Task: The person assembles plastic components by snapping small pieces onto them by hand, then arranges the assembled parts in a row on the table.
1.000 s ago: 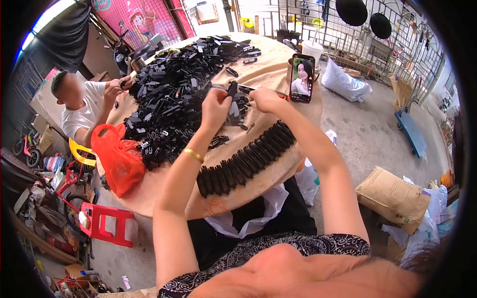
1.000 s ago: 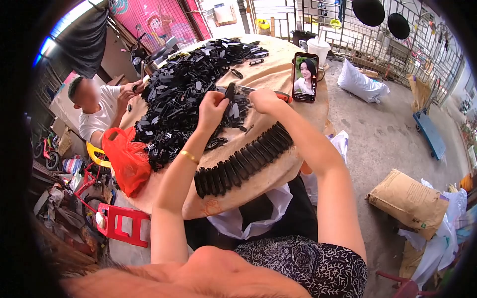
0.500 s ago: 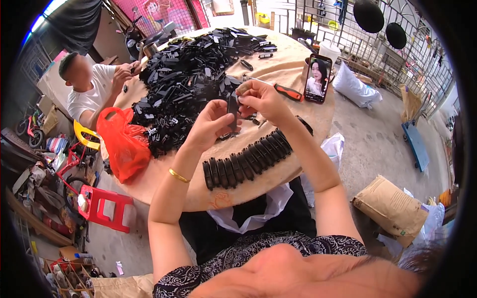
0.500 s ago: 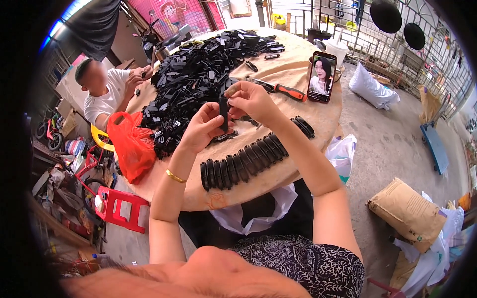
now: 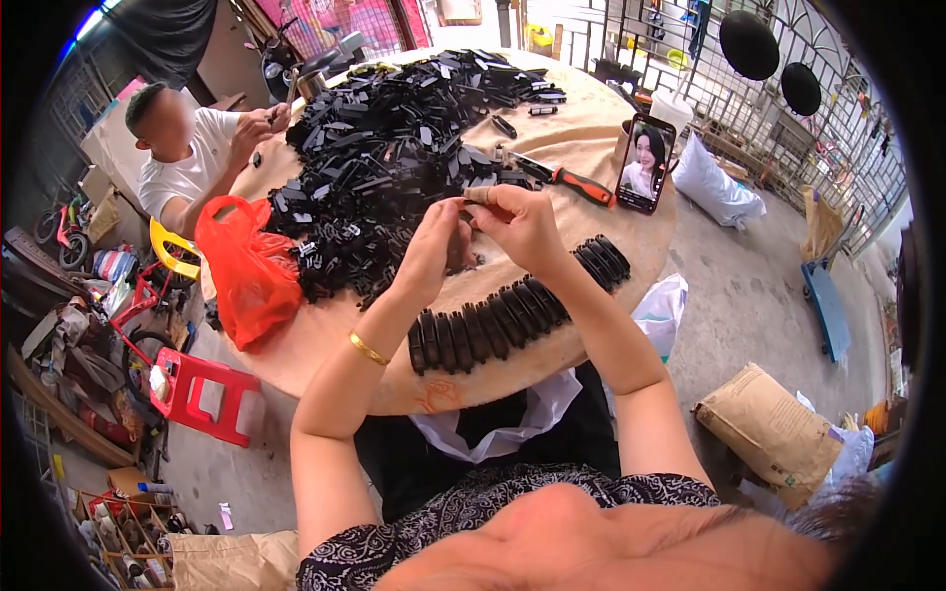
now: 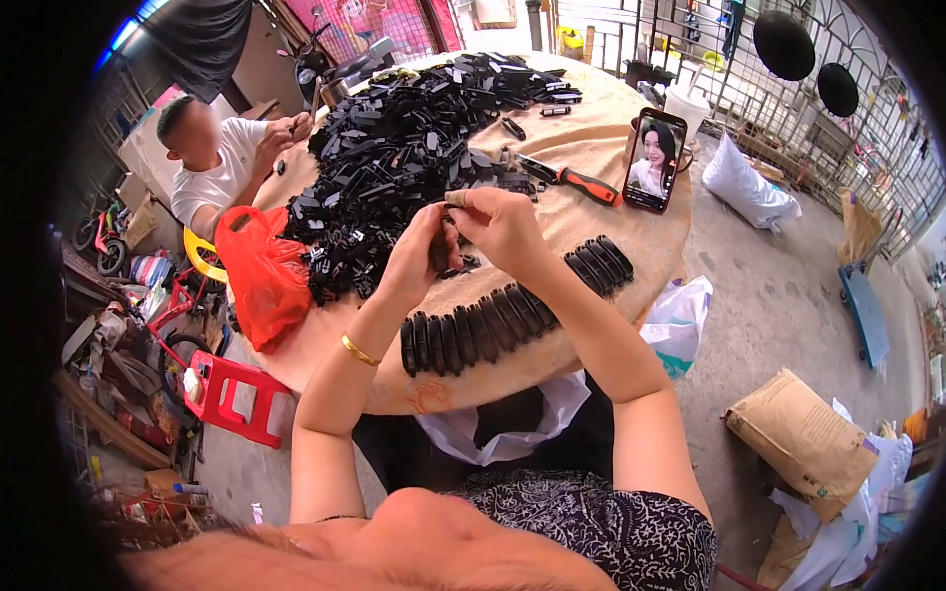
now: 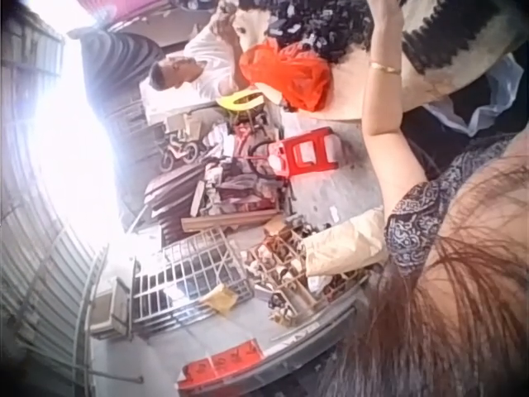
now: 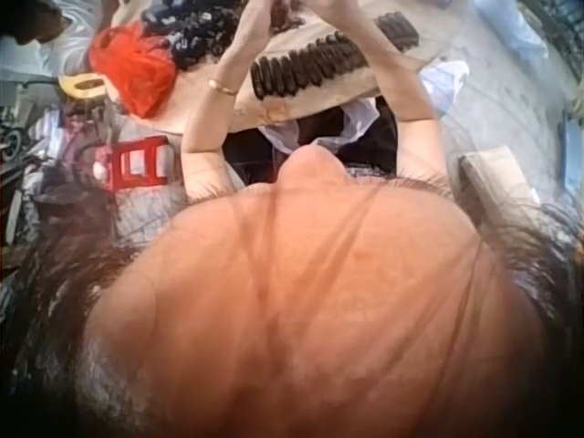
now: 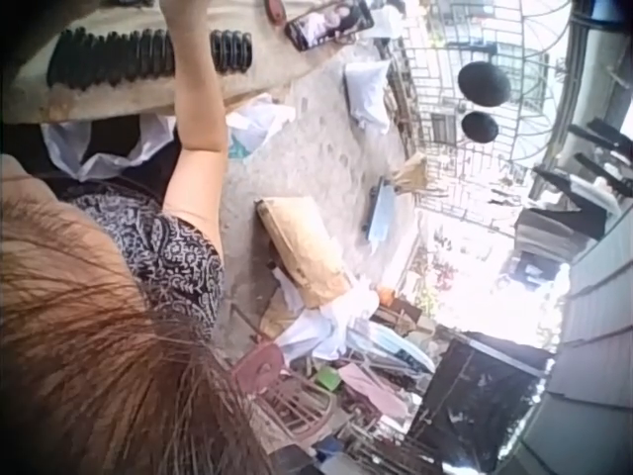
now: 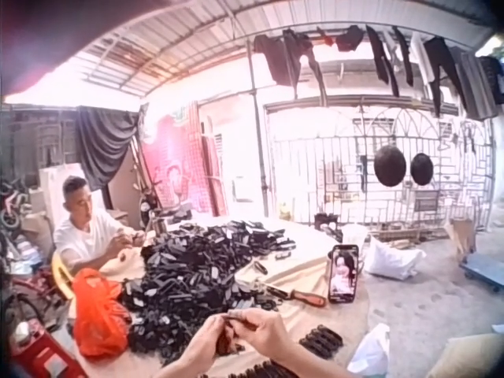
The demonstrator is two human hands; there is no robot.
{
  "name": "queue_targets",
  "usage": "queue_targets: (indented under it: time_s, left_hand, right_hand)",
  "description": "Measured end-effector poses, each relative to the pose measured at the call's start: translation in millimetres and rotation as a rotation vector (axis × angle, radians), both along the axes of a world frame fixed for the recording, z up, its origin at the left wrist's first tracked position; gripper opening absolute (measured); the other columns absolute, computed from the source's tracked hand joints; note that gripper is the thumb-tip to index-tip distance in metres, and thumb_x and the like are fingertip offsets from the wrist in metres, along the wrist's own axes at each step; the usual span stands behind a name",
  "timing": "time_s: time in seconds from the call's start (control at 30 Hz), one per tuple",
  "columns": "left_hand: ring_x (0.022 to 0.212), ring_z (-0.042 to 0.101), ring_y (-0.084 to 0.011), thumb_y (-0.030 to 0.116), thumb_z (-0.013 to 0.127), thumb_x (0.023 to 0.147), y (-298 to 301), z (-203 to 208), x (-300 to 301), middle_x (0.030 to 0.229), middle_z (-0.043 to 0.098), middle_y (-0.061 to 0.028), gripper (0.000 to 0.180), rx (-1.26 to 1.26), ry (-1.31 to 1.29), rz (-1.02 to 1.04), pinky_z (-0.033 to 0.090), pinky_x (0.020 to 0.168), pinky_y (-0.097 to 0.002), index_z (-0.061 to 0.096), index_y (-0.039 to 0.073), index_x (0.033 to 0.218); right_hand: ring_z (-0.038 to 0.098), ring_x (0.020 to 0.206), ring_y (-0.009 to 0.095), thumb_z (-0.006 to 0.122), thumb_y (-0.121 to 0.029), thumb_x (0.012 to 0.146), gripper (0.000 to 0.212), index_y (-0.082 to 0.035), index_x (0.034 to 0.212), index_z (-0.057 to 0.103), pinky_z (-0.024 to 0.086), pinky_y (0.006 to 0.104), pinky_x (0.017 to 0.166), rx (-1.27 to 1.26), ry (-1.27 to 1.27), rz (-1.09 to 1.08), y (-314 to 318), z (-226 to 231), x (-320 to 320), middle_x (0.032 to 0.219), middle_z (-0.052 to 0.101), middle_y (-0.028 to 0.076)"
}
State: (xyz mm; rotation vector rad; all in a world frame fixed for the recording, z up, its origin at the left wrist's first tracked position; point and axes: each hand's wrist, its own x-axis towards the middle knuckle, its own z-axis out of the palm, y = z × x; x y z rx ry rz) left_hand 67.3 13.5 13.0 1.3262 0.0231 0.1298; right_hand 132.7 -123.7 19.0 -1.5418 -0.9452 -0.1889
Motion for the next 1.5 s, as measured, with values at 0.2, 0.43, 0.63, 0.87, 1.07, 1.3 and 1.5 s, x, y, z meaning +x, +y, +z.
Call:
queue_targets:
  time_s: [0.2, 0.43, 0.63, 0.87, 1.07, 1.3, 1.5]
  left_hand:
    - [0.064, 0.052, -0.0141, 0.02, 0.036, 0.091, -9.3, 5.2, -2.3, 0.079, 0.054, -0.0044, 0.032, -0.37, 0.013, 0.023, 0.048, 0.058, -0.0285, 0.044, 0.003, 0.118]
    - [0.078, 0.057, -0.0133, 0.013, 0.045, 0.09, -11.0, 2.3, -2.1, 0.092, 0.057, -0.005, 0.027, -0.37, -0.035, 0.043, 0.049, 0.069, -0.0272, 0.049, 0.001, 0.113]
    - [0.081, 0.058, -0.0107, 0.015, 0.051, 0.088, -7.3, -4.2, 0.7, 0.095, 0.059, -0.0034, 0.027, -0.362, -0.123, 0.004, 0.049, 0.07, -0.0248, 0.052, 0.001, 0.111]
    - [0.076, 0.058, -0.0086, 0.014, 0.053, 0.087, 7.8, 3.0, -0.9, 0.092, 0.06, -0.0018, 0.023, -0.276, -0.077, -0.016, 0.049, 0.064, -0.0211, 0.056, 0.003, 0.107]
    - [0.075, 0.057, -0.0066, 0.012, 0.059, 0.082, 15.3, 19.2, -6.8, 0.087, 0.061, -0.0018, 0.028, 0.208, -0.004, 0.106, 0.047, 0.062, -0.018, 0.056, 0.001, 0.108]
    - [0.075, 0.058, -0.0094, 0.007, 0.05, 0.083, 77.3, 22.3, -72.5, 0.087, 0.063, -0.0066, 0.025, 0.382, 0.194, 0.124, 0.048, 0.067, -0.0221, 0.055, -0.003, 0.105]
    - [0.079, 0.055, -0.008, 0.008, 0.049, 0.083, 75.2, -9.0, -109.8, 0.088, 0.057, -0.0019, 0.024, 0.5, 0.427, -0.013, 0.047, 0.069, -0.0219, 0.055, -0.001, 0.104]
  right_hand:
    - [0.058, 0.063, 0.018, 0.059, 0.002, 0.075, 0.017, 0.004, 0.092, 0.061, 0.046, 0.0246, 0.056, 0.051, -0.396, -0.174, 4.6, -0.2, -4.2, 0.075, 0.059, 0.012]
    - [0.057, 0.067, 0.027, 0.059, -0.004, 0.075, 0.015, 0.0, 0.089, 0.06, 0.046, 0.0322, 0.058, -0.017, -0.382, -0.213, -0.9, 2.7, -13.2, 0.074, 0.056, 0.011]
    - [0.056, 0.067, 0.027, 0.058, -0.006, 0.075, 0.016, 0.0, 0.09, 0.06, 0.046, 0.0336, 0.058, -0.108, -0.54, -0.263, -1.8, 4.0, -13.3, 0.075, 0.056, 0.01]
    - [0.056, 0.074, 0.027, 0.053, -0.01, 0.078, 0.022, 0.001, 0.096, 0.059, 0.047, 0.0338, 0.063, -0.146, -0.478, -0.044, -4.8, 11.1, -13.8, 0.085, 0.056, 0.011]
    - [0.056, 0.08, 0.027, 0.053, -0.011, 0.079, 0.023, 0.001, 0.097, 0.059, 0.047, 0.0344, 0.069, -0.121, -0.391, -0.006, -5.5, 0.6, -15.8, 0.089, 0.057, 0.012]
    - [0.058, 0.086, 0.028, 0.047, -0.013, 0.079, 0.024, -0.006, 0.096, 0.061, 0.048, 0.0367, 0.073, -0.738, -0.286, -0.425, -36.3, 10.4, 72.5, 0.088, 0.06, 0.014]
    - [0.058, 0.09, 0.027, 0.05, -0.009, 0.075, 0.017, -0.006, 0.084, 0.065, 0.047, 0.0363, 0.077, -1.109, -0.371, -0.55, -24.6, -19.4, 140.3, 0.09, 0.062, 0.015]
